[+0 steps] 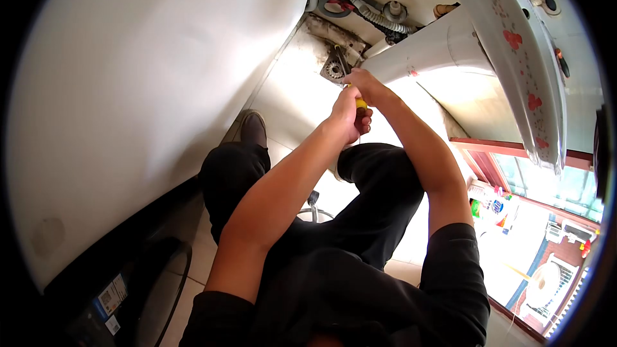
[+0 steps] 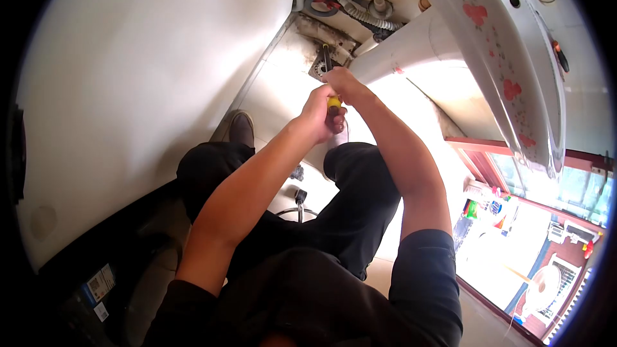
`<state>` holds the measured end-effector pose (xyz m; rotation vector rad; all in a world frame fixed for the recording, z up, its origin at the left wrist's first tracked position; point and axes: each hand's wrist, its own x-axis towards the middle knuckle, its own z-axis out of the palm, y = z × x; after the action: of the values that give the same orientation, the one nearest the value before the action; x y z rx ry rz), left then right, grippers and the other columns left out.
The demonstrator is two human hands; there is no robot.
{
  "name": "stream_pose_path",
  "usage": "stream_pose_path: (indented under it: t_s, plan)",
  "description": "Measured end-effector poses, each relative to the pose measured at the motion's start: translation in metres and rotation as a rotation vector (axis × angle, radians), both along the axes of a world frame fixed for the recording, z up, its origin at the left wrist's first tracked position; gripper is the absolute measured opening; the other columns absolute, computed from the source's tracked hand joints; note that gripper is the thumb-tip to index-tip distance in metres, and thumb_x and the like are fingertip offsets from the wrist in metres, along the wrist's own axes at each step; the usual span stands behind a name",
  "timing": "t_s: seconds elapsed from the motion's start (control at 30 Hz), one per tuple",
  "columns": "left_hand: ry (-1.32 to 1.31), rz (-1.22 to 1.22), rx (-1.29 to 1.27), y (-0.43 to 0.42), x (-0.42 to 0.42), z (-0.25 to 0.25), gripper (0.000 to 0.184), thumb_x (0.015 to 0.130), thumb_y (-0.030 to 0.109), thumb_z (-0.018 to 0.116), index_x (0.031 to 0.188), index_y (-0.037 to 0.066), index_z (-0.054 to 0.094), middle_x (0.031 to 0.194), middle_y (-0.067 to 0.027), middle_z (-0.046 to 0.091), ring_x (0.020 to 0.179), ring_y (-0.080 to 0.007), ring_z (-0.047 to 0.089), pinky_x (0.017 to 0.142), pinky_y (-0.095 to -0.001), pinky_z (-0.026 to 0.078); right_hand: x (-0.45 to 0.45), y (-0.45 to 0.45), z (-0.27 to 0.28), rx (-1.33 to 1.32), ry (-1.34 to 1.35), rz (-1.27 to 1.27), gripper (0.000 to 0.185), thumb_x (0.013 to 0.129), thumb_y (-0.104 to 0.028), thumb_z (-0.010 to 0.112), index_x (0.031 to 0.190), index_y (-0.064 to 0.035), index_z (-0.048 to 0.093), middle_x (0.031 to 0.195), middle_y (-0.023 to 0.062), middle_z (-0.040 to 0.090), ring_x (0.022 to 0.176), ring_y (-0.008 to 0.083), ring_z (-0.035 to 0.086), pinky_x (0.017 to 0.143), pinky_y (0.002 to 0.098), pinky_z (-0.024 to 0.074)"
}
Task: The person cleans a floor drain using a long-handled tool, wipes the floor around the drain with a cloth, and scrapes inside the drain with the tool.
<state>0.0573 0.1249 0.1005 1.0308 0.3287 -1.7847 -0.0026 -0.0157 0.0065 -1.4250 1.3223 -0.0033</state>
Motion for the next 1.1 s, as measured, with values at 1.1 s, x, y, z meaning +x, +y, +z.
stream_pose_path:
  t_s: [1.1]
  plan:
    - [0.332, 0.351, 0.064, -0.097, 0.055, -0.003, 0.020, 0.100, 0.020, 0.029, 0.085, 0.008, 0.037, 0.070, -0.0038, 0.040, 0.046, -0.0086, 0.033, 0.037, -0.0220, 0.027, 0.066, -0.103, -0.032, -0.469, 0.247, 0.606, 0.024, 0.077, -0.021, 0.061, 0.091, -0.0028, 0.070, 0.093, 0.0222, 0.066, 0.087, 0.0351, 0.065, 0.076, 0.0416, 0.0491]
